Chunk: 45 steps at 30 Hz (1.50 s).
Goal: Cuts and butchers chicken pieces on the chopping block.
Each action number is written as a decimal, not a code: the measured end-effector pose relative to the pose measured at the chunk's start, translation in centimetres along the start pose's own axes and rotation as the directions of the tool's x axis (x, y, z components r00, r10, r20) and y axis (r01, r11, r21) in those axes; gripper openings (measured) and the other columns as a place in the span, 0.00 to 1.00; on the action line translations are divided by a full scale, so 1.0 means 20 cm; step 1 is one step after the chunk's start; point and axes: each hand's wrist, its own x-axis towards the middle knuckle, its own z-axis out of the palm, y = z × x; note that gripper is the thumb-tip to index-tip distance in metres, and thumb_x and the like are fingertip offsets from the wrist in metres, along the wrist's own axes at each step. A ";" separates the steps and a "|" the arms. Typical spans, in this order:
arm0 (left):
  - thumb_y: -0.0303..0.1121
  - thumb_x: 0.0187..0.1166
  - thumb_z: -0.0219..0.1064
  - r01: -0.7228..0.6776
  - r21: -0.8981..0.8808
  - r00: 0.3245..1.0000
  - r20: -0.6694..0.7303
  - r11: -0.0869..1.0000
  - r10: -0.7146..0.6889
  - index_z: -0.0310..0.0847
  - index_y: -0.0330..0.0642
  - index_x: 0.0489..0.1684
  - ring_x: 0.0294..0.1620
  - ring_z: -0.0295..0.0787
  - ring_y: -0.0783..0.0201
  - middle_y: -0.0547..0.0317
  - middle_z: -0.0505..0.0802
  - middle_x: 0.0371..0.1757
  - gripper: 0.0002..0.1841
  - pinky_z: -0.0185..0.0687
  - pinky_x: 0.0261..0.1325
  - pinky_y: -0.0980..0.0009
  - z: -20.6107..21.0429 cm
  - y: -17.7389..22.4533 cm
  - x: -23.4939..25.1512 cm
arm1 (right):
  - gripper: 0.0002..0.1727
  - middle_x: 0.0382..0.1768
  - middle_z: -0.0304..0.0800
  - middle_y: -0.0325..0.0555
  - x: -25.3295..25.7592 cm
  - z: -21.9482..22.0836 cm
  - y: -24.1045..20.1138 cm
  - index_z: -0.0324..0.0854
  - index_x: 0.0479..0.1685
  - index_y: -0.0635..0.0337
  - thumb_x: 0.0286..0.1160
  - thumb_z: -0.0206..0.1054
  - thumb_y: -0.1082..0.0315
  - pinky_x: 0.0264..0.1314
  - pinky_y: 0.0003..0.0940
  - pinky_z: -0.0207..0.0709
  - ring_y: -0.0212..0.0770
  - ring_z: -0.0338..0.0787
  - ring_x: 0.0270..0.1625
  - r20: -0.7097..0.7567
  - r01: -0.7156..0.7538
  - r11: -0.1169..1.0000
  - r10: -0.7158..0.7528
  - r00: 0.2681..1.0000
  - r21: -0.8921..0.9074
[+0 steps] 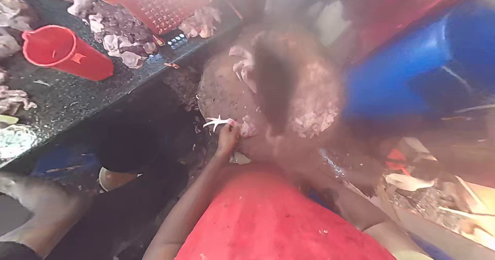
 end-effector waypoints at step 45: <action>0.36 0.93 0.44 0.107 -0.481 0.994 0.052 0.870 -0.094 0.76 0.40 0.42 0.19 0.80 0.68 0.62 0.84 0.22 0.15 0.81 0.25 0.72 -0.41 -0.05 -0.43 | 0.34 0.30 0.75 0.41 -0.17 0.16 0.36 0.79 0.52 0.63 0.96 0.33 0.44 0.35 0.36 0.75 0.35 0.76 0.29 0.579 -0.653 0.748 0.586 0.566 -0.119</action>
